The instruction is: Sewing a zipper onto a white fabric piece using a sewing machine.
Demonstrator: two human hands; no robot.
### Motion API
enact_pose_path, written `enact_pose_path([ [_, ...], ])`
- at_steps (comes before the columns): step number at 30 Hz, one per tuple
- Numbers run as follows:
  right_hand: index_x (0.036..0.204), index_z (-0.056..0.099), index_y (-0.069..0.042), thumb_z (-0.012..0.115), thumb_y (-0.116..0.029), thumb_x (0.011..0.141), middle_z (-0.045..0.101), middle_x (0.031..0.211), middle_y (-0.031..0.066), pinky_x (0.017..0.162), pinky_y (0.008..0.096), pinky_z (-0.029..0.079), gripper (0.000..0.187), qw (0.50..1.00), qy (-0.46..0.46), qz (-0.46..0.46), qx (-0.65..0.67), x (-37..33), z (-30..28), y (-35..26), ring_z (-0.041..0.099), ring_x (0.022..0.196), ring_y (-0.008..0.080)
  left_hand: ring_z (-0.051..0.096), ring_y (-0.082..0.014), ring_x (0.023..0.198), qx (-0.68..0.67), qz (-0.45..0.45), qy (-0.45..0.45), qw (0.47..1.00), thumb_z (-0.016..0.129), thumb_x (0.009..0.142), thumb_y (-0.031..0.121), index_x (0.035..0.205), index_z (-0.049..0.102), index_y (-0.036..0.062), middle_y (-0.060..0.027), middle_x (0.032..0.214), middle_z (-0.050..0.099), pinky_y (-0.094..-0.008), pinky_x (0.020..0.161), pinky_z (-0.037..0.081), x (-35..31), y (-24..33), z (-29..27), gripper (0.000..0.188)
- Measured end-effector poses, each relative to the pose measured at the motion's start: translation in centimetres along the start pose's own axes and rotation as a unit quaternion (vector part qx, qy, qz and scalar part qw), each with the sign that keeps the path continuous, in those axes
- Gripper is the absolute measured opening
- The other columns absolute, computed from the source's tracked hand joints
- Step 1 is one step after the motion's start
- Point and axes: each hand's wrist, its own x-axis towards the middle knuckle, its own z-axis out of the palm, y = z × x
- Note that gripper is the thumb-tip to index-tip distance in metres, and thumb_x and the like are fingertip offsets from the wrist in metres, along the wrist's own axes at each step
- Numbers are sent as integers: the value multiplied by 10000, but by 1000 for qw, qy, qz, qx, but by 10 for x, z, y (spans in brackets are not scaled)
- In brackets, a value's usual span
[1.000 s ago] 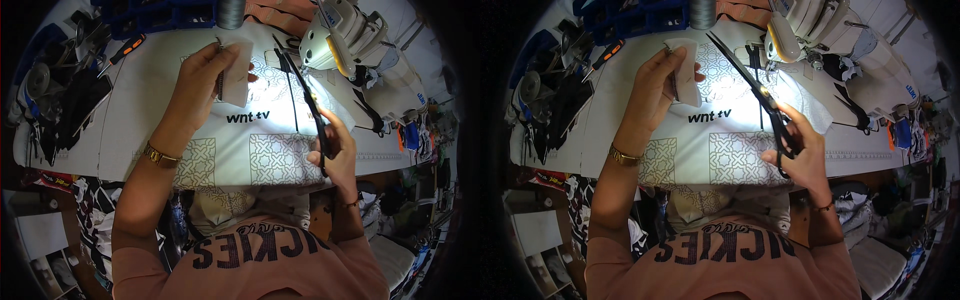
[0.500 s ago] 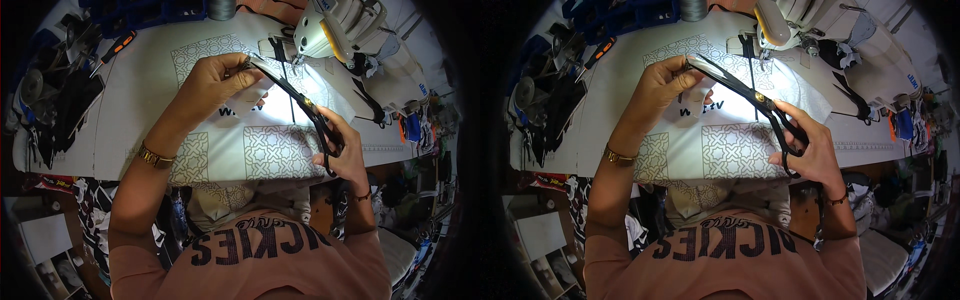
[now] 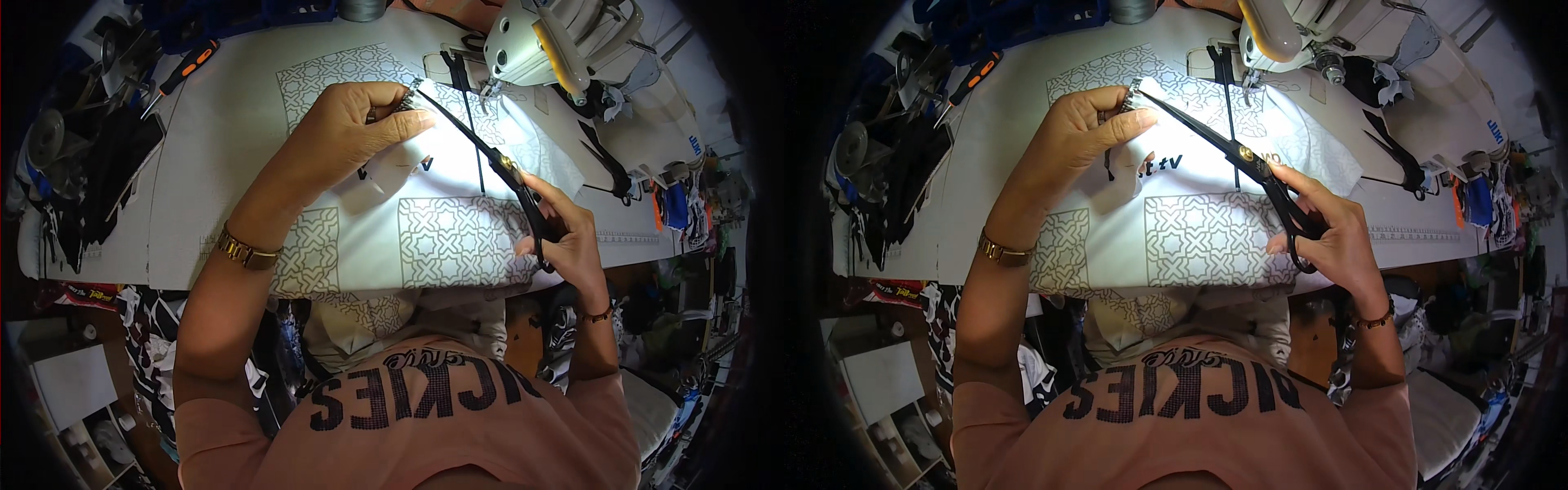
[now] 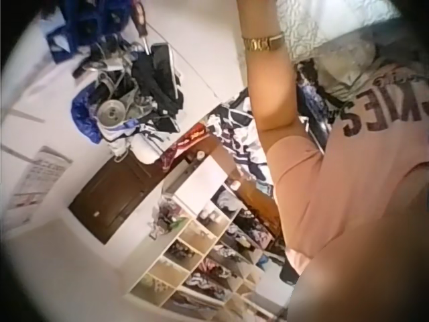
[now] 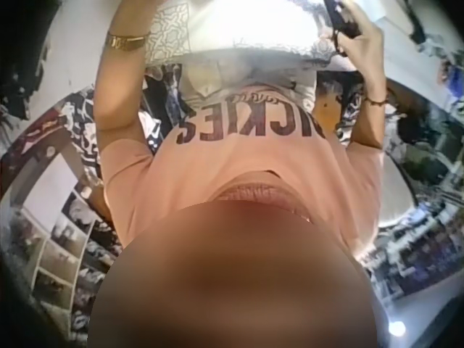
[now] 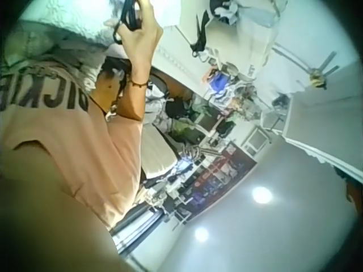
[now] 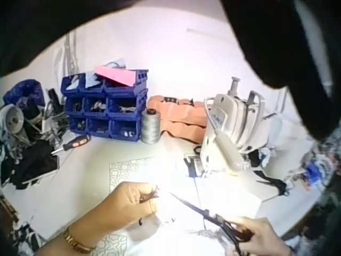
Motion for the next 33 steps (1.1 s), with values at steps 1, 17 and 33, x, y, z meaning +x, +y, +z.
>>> enact_pose_path([
  [1, 1331, 530, -78, 897, -265, 543, 394, 709, -81, 541, 211, 251, 890, 1000, 4, -2, 13, 0, 0, 1, 362, 619, 41, 477, -13, 566, 3, -1, 2, 1000, 664, 884, 247, 892, 681, 14, 25, 665, 586, -187, 505, 368, 0, -1, 0, 234],
  [17, 1331, 533, -91, 829, -90, 654, 534, 779, -56, 628, 180, 371, 739, 994, 89, 57, 6, -18, -19, 20, 477, 694, 33, 426, -1, 534, 76, -1, 4, 997, 676, 880, 272, 763, 617, 54, 55, 612, 507, -188, 474, 343, 1, 1, -1, 254],
  [33, 1187, 596, -48, 604, 25, 811, 602, 1160, 148, 877, 364, 472, 384, 916, 99, 50, -386, -36, -114, 87, 597, 1044, 272, 497, -103, 588, 299, -5, 91, 950, 637, 898, 270, 794, 574, 8, -23, 641, 512, -268, 580, 436, 10, -31, -1, 288],
])
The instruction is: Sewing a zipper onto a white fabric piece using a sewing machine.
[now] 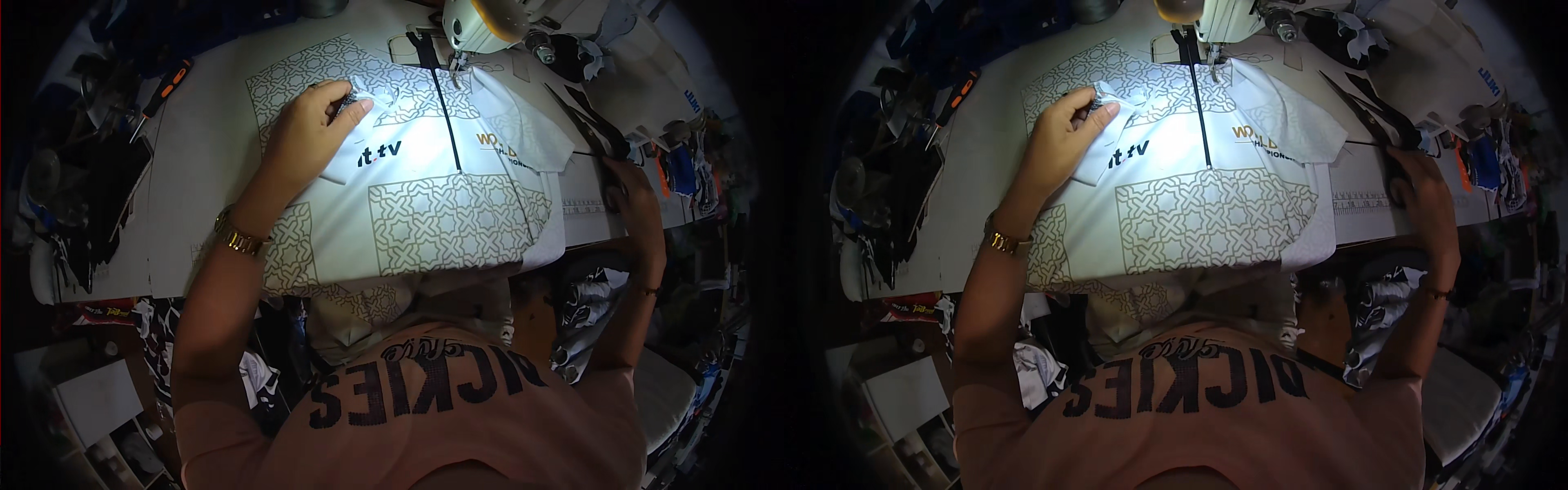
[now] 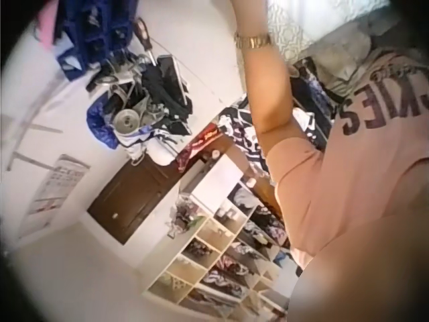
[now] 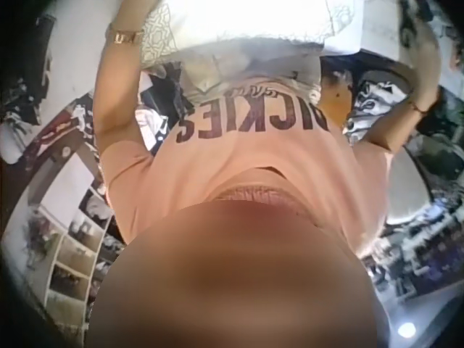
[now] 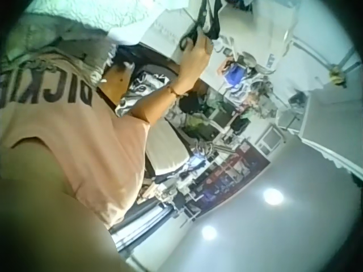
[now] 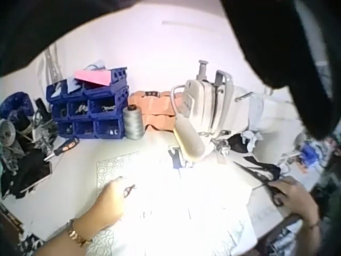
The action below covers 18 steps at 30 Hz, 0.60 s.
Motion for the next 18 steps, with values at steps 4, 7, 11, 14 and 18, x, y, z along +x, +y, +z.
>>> enact_pose_path([
  [4, 1194, 589, -44, 579, 26, 823, 594, 1173, 141, 903, 372, 456, 378, 997, 33, -67, 17, 14, -6, -22, 577, 1075, 293, 549, -228, 680, 112, 87, 54, 988, 649, 872, 260, 925, 607, -28, -107, 795, 567, -325, 644, 459, -1, -2, 7, 296],
  [7, 1182, 590, -42, 590, -6, 833, 593, 1175, 138, 905, 379, 462, 351, 983, 9, -136, 123, 31, 1, -55, 575, 1080, 306, 557, -253, 711, 104, 95, 37, 989, 652, 868, 234, 949, 604, -39, -122, 841, 574, -337, 661, 460, -2, -6, 3, 289],
  [11, 1150, 614, -62, 618, -54, 835, 599, 1164, 123, 907, 379, 476, 315, 936, 15, -321, 147, 63, 21, -104, 578, 1085, 286, 543, -251, 692, 100, 92, 17, 991, 649, 871, 198, 900, 573, -57, -130, 843, 566, -341, 637, 444, -17, -16, -20, 267],
  [14, 1127, 629, -79, 639, -81, 827, 606, 1157, 103, 905, 374, 486, 300, 890, 29, -423, 169, 85, 36, -139, 581, 1083, 272, 490, -230, 654, 199, 68, 33, 977, 654, 871, 178, 851, 528, -66, -125, 817, 537, -319, 602, 413, -39, -26, -45, 275],
  [18, 1058, 653, -92, 676, -145, 807, 619, 1042, 38, 855, 362, 501, 258, 838, 22, -501, 214, 101, 54, -172, 595, 999, 225, 377, -121, 658, 105, -9, 84, 991, 661, 877, 143, 818, 482, -57, -42, 776, 466, -246, 593, 344, -74, -41, -67, 275],
])
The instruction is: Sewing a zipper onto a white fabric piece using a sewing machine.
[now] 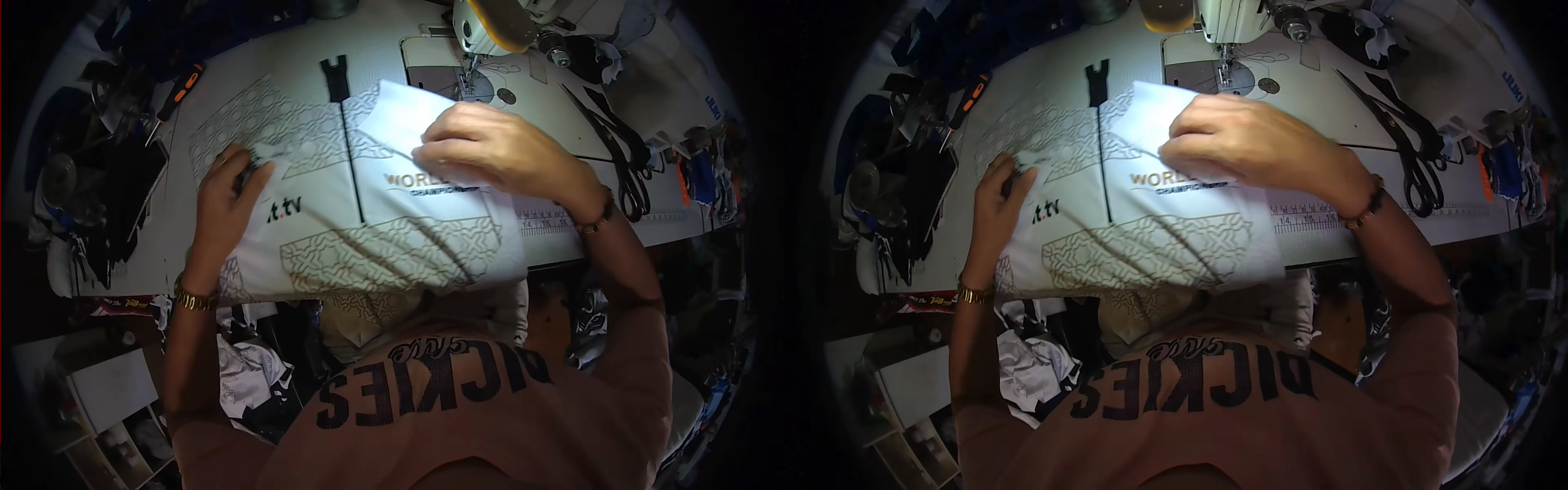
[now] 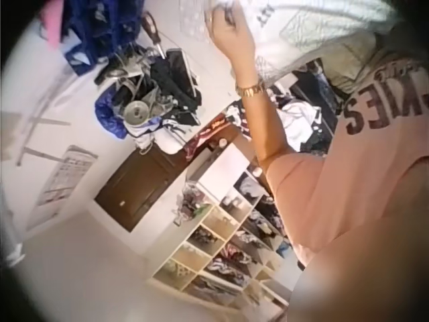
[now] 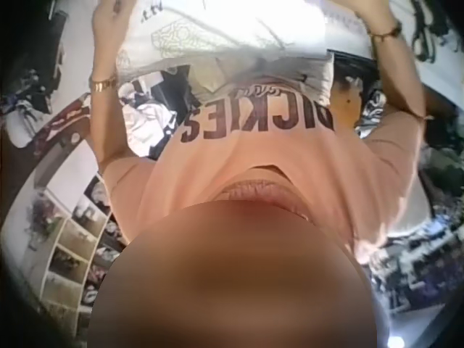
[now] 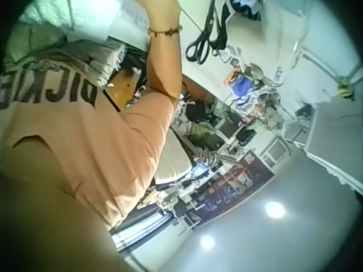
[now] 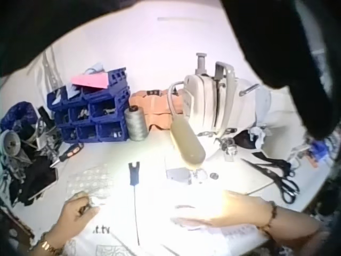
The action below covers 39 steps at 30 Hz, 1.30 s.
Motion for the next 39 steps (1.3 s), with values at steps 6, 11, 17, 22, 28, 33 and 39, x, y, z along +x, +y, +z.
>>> enact_pose_path([
  [6, 968, 669, -76, 707, -179, 799, 613, 932, 32, 761, 330, 486, 201, 995, 52, -56, 65, 6, 22, -15, 597, 888, 182, 404, -55, 671, -144, -84, -25, 986, 667, 884, 167, 905, 617, 2, 39, 743, 499, -204, 590, 332, 25, 19, -13, 174],
  [11, 961, 660, -61, 646, -140, 866, 610, 926, 34, 800, 324, 493, 124, 982, 58, 42, 173, -1, 10, -7, 605, 891, 173, 564, -57, 721, -330, 76, -82, 937, 591, 921, 137, 1002, 630, 12, 2, 829, 617, -198, 665, 470, 85, 79, 50, 154],
  [17, 1103, 510, 6, 532, -171, 967, 605, 904, 71, 770, 241, 518, 224, 785, 147, 320, 510, -8, -3, 11, 616, 827, 120, 622, -87, 800, -470, -79, -174, 862, 632, 908, 160, 1072, 603, -24, -63, 926, 656, -206, 698, 510, 106, 91, 117, 248],
  [22, 1158, 465, -11, 570, -105, 934, 595, 918, 49, 746, 229, 511, 264, 785, 179, 266, 530, -2, 6, 12, 605, 792, 105, 632, -105, 855, -517, -56, -161, 839, 655, 892, 151, 1116, 580, -34, -77, 934, 658, -217, 751, 516, 96, 90, 113, 300],
  [28, 1136, 492, -15, 600, -72, 903, 585, 946, 33, 768, 215, 495, 263, 789, 176, 305, 503, -3, -2, 13, 585, 809, 86, 615, -97, 870, -499, -28, -181, 847, 686, 848, 53, 1199, 496, -35, -88, 979, 628, -206, 748, 504, 93, 86, 105, 409],
  [33, 1153, 500, -13, 619, -80, 894, 575, 978, 24, 844, 216, 474, 293, 810, 196, 315, 454, -1, 4, 8, 574, 925, 82, 564, -31, 770, -453, -10, -170, 875, 709, 820, 28, 1192, 487, -40, -46, 880, 595, -138, 613, 448, 89, 86, 105, 439],
  [39, 1181, 495, -11, 633, -66, 882, 572, 1015, 30, 864, 216, 472, 333, 813, 182, 288, 472, 0, 4, 12, 572, 971, 90, 576, -46, 768, -446, 6, -178, 877, 701, 826, 27, 1154, 502, -33, -42, 852, 598, -164, 637, 472, 84, 93, 104, 389],
])
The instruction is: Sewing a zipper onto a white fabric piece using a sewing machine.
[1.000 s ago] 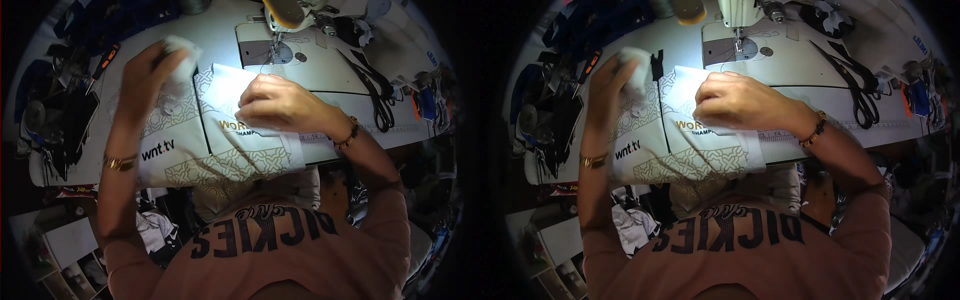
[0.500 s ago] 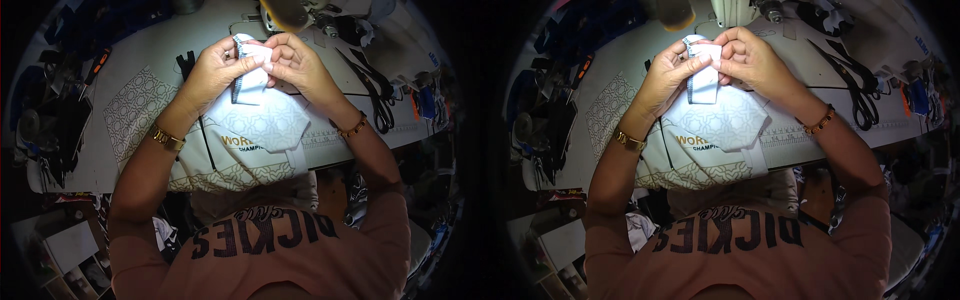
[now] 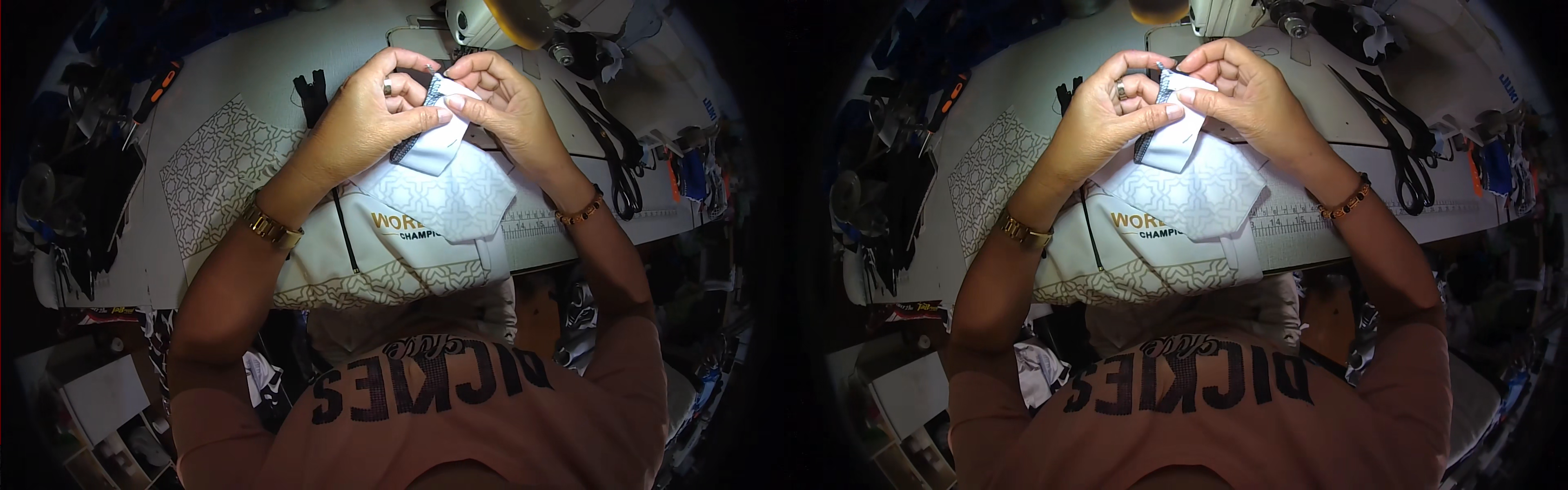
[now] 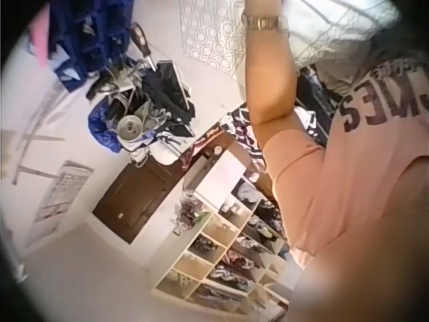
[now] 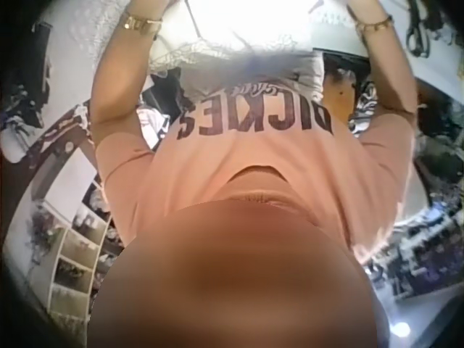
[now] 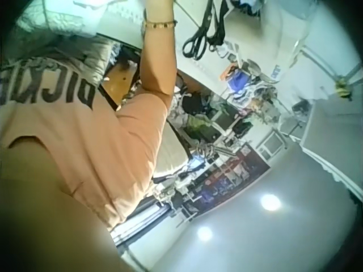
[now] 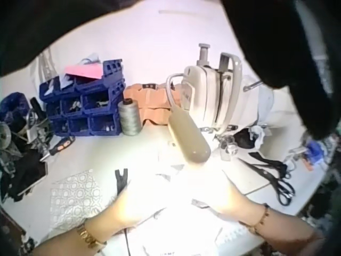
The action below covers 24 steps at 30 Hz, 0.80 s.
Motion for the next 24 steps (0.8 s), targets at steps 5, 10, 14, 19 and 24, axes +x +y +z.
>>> enact_pose_path([
  [5, 1213, 482, -14, 614, -41, 886, 577, 1005, 37, 841, 201, 477, 353, 999, 18, 18, 31, -2, -1, 0, 584, 936, 87, 624, -83, 803, 19, -26, -2, 999, 699, 828, 35, 1099, 526, -30, -71, 886, 627, -189, 683, 516, 1, 7, -4, 329],
  [10, 1264, 461, -14, 604, -33, 888, 573, 989, 35, 813, 204, 483, 403, 1000, -2, -8, 24, -3, -1, -1, 585, 921, 84, 621, -85, 810, 1, -11, -21, 1000, 694, 830, 39, 1075, 530, -25, -78, 899, 622, -191, 682, 516, -2, 4, -1, 302],
  [14, 1277, 456, -23, 597, -28, 889, 569, 955, 29, 804, 200, 482, 412, 999, 19, -5, 25, -4, -7, -4, 582, 911, 84, 600, -80, 818, 27, 22, -30, 999, 693, 818, 30, 1080, 531, -10, -77, 917, 602, -189, 676, 501, -2, 2, -5, 310],
  [19, 1172, 541, -20, 608, -27, 889, 589, 991, 33, 840, 204, 474, 291, 1000, 15, -13, -15, -7, -15, -4, 578, 947, 85, 578, -77, 910, 71, 35, -24, 997, 712, 815, 29, 1021, 587, 19, -19, 950, 587, -199, 802, 489, -1, 0, -15, 242],
  [24, 1095, 609, -7, 606, -41, 895, 631, 946, 22, 766, 181, 489, 203, 994, 17, -23, -103, -5, -17, 2, 601, 867, 58, 577, -70, 852, 80, 43, -38, 995, 701, 811, 27, 955, 605, 15, -21, 926, 588, -191, 733, 482, -2, -5, -20, 173],
])
